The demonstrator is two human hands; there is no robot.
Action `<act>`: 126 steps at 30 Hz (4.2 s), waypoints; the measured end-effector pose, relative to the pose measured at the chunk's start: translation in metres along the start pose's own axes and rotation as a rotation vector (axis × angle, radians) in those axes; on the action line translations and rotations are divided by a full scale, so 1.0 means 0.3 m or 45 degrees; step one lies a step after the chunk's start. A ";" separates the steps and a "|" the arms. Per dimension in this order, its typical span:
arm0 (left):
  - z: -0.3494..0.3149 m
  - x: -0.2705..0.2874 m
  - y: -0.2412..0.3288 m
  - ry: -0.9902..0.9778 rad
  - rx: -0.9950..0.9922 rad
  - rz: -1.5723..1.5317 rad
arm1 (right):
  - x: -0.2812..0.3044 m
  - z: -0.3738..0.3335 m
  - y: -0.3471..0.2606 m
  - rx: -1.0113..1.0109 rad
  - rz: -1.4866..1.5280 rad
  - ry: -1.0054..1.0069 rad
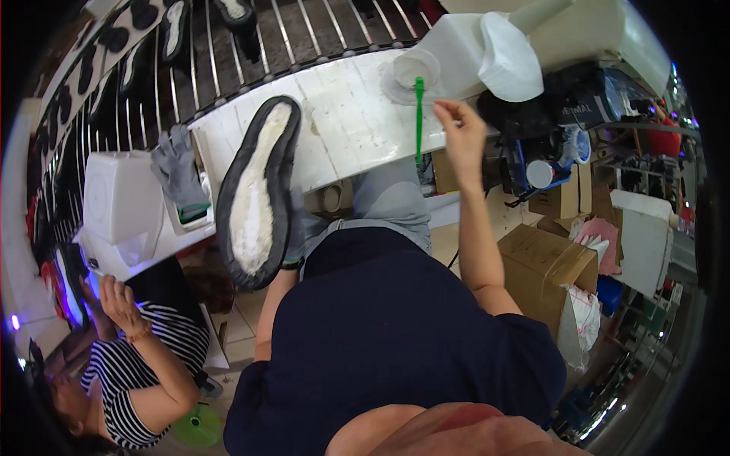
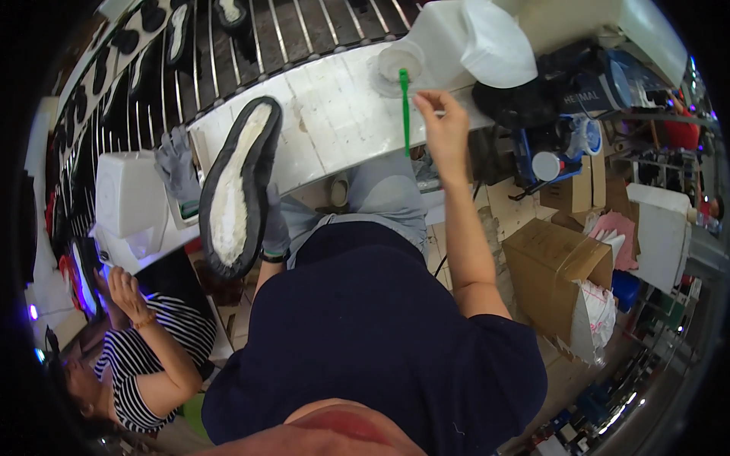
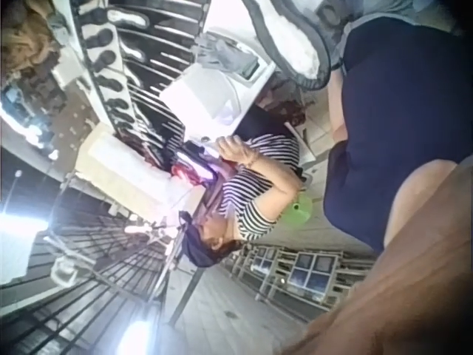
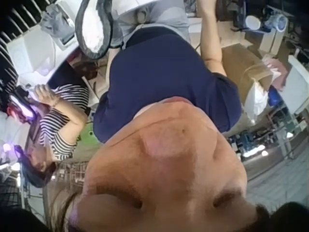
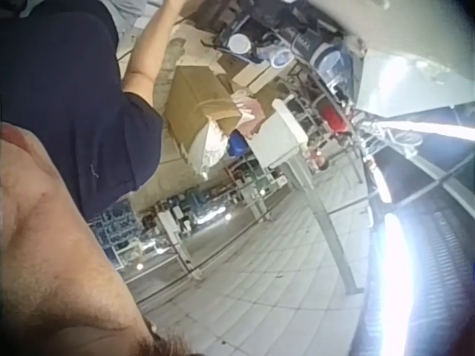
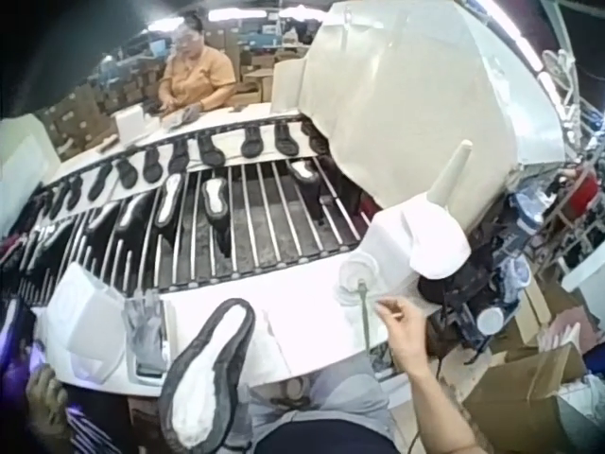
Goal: Applying adhesive to shoe uppers and uppers-bases using a brush and placing them on a conveyor belt.
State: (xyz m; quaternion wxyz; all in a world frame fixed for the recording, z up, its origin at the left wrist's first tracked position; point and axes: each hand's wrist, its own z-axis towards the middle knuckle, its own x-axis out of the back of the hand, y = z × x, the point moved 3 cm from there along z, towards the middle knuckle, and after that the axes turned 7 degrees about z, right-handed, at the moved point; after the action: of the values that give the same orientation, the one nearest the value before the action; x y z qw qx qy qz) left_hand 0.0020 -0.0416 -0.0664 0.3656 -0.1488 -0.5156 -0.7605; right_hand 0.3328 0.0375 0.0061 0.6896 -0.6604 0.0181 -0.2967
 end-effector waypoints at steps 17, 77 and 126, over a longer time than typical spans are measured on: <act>-0.015 -0.018 0.051 -0.084 -0.052 0.032 | 0.007 0.073 0.006 -0.006 -0.502 -0.082; 0.031 -0.138 0.084 0.346 -0.083 -0.400 | -0.364 0.021 -0.163 0.354 -0.210 -0.509; 0.162 0.011 0.184 0.213 -0.206 -0.432 | -0.181 -0.287 -0.425 0.327 0.204 -1.094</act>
State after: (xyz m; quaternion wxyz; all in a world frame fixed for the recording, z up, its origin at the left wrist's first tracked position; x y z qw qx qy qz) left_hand 0.0315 -0.0106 -0.0064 0.2606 -0.0250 -0.4385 -0.8598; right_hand 0.2030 -0.0103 0.0928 0.7317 -0.6292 -0.2555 0.0587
